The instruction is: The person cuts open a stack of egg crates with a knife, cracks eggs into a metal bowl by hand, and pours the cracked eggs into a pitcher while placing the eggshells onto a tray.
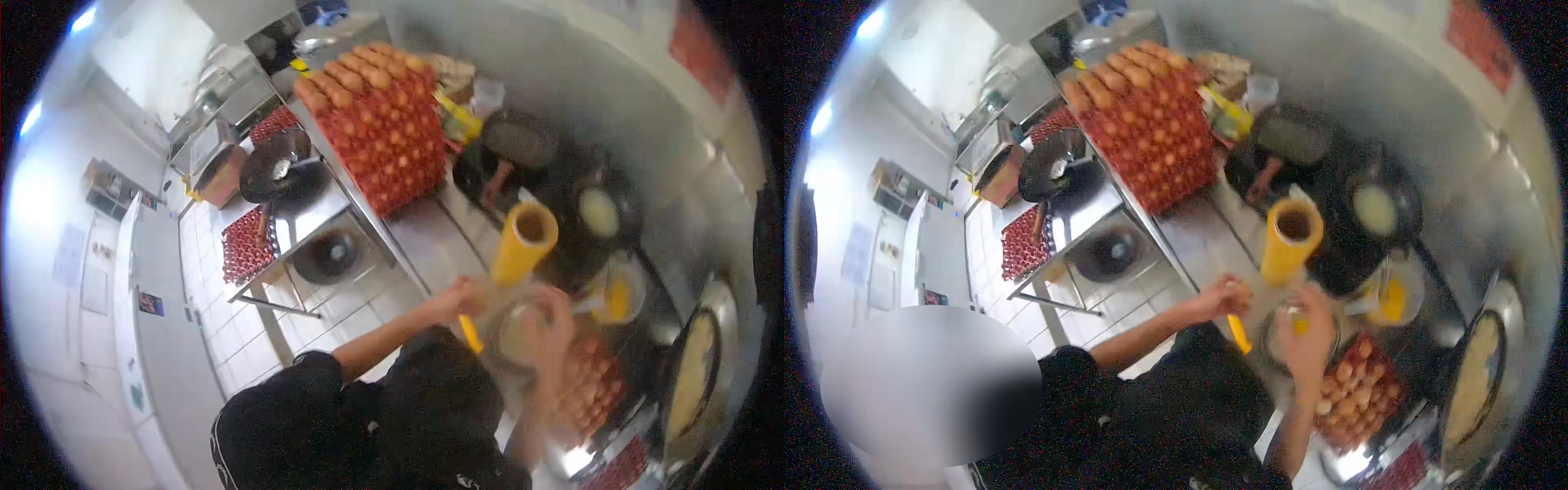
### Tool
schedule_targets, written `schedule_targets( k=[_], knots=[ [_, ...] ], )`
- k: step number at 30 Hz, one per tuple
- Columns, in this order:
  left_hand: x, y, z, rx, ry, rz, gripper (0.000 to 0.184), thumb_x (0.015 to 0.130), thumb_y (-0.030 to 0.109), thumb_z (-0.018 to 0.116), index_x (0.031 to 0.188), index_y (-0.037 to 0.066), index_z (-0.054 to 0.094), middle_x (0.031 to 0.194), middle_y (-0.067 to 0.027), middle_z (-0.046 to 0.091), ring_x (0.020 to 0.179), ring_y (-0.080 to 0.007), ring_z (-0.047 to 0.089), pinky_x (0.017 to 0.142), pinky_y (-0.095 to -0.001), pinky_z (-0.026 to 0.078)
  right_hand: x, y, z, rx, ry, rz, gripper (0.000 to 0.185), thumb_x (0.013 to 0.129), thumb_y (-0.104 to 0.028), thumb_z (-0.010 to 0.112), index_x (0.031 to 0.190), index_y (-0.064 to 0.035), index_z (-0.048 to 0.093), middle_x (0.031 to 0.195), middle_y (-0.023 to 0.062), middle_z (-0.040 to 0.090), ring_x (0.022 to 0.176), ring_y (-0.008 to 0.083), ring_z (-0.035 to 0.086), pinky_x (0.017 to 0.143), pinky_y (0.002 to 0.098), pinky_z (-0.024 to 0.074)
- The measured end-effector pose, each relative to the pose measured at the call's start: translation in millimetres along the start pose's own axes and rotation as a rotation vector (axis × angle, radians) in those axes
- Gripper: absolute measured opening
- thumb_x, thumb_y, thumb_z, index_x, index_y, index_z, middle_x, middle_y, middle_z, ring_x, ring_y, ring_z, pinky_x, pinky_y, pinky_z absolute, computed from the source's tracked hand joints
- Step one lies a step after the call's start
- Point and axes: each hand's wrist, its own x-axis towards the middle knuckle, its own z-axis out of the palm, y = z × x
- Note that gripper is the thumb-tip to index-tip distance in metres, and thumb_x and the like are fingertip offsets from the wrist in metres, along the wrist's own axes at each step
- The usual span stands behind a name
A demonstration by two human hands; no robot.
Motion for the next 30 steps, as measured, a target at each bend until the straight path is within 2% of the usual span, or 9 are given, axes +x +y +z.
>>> schedule_targets(
  k=[6,12,14,16,20,23,26,28,30],
  knots=[
    [-62,54,-54,0.041,0.036,0.253,0.043,0.093,0.010,0.067,0.127,0.005,0.041,0.116,-0.0151,0.062,0.104,-0.0274,0.066,0.090,-0.0398,0.056,208,-151,139,0.156,-0.368,-0.422,0.043,0.086,-0.022,0.073,0.122,-0.0011,0.061,0.113,0.0168,0.063,0.095,0.0263,0.063,0.085,0.0351,0.0513],
    [-103,100,-116,0.172,0.095,0.313,0.027,0.091,0.010,0.068,0.112,0.002,0.052,0.103,-0.0094,0.064,0.095,-0.0217,0.066,0.080,-0.0337,0.055,347,-176,294,-0.122,0.061,-0.757,0.040,0.086,-0.023,0.066,0.120,-0.0029,0.062,0.114,0.0202,0.064,0.111,0.0381,0.059,0.090,0.0450,0.0515],
    [-110,120,-136,0.320,0.127,0.417,0.009,0.086,0.007,0.068,0.084,0.008,0.059,0.083,0.0011,0.057,0.072,-0.0094,0.053,0.066,-0.0274,0.044,351,-184,318,-0.231,0.126,-0.643,0.025,0.087,-0.019,0.058,0.105,-0.0039,0.068,0.101,0.0195,0.068,0.096,0.0384,0.064,0.081,0.0492,0.0535],
    [-117,144,-150,0.358,0.127,0.348,0.006,0.090,0.005,0.062,0.087,0.009,0.059,0.087,0.0003,0.057,0.079,-0.0097,0.052,0.071,-0.0257,0.043,354,-177,347,-0.354,0.184,-0.463,0.025,0.089,-0.015,0.051,0.089,-0.0048,0.074,0.087,0.0188,0.071,0.081,0.0387,0.069,0.072,0.0534,0.0556],
    [-89,165,-196,0.158,-0.051,0.188,0.031,0.095,0.014,0.066,0.119,0.007,0.048,0.112,-0.0078,0.059,0.096,-0.0170,0.061,0.099,-0.0374,0.051,391,-169,394,-0.454,0.294,-0.273,0.032,0.084,-0.025,0.059,0.106,-0.0033,0.067,0.107,0.0214,0.064,0.096,0.0411,0.060,0.081,0.0574,0.0472],
    [-83,192,-156,0.286,0.018,0.045,0.034,0.096,0.016,0.065,0.124,0.007,0.048,0.117,-0.0097,0.060,0.101,-0.0183,0.062,0.097,-0.0397,0.051,396,-182,379,-0.364,0.350,-0.253,0.049,0.080,-0.033,0.065,0.118,-0.0022,0.062,0.122,0.0234,0.058,0.107,0.0430,0.053,0.089,0.0604,0.0409],
    [-54,199,-148,0.436,-0.071,-0.088,0.038,0.096,0.018,0.063,0.130,0.008,0.048,0.120,-0.0094,0.060,0.106,-0.0177,0.061,0.096,-0.0413,0.051,305,-208,273,0.100,0.172,-0.412,0.044,0.069,-0.021,0.076,0.106,-0.0038,0.061,0.105,0.0196,0.061,0.099,0.0386,0.056,0.090,0.0484,0.0443],
    [-31,184,-135,0.554,-0.169,-0.138,0.041,0.096,0.019,0.062,0.133,0.009,0.048,0.121,-0.0082,0.060,0.107,-0.0165,0.061,0.096,-0.0410,0.051,243,-191,244,0.164,0.515,-0.576,0.049,0.065,-0.018,0.080,0.107,-0.0042,0.058,0.109,0.0193,0.059,0.097,0.0376,0.055,0.088,0.0439,0.0468],
    [0,154,-123,0.354,-0.369,-0.342,0.043,0.096,0.019,0.062,0.135,0.009,0.048,0.122,-0.0069,0.060,0.108,-0.0170,0.061,0.097,-0.0406,0.050,158,-155,202,0.243,0.315,-0.317,0.052,0.070,-0.014,0.080,0.113,-0.0040,0.053,0.113,0.0153,0.056,0.108,0.0290,0.058,0.094,0.0395,0.0486]
  ],
)
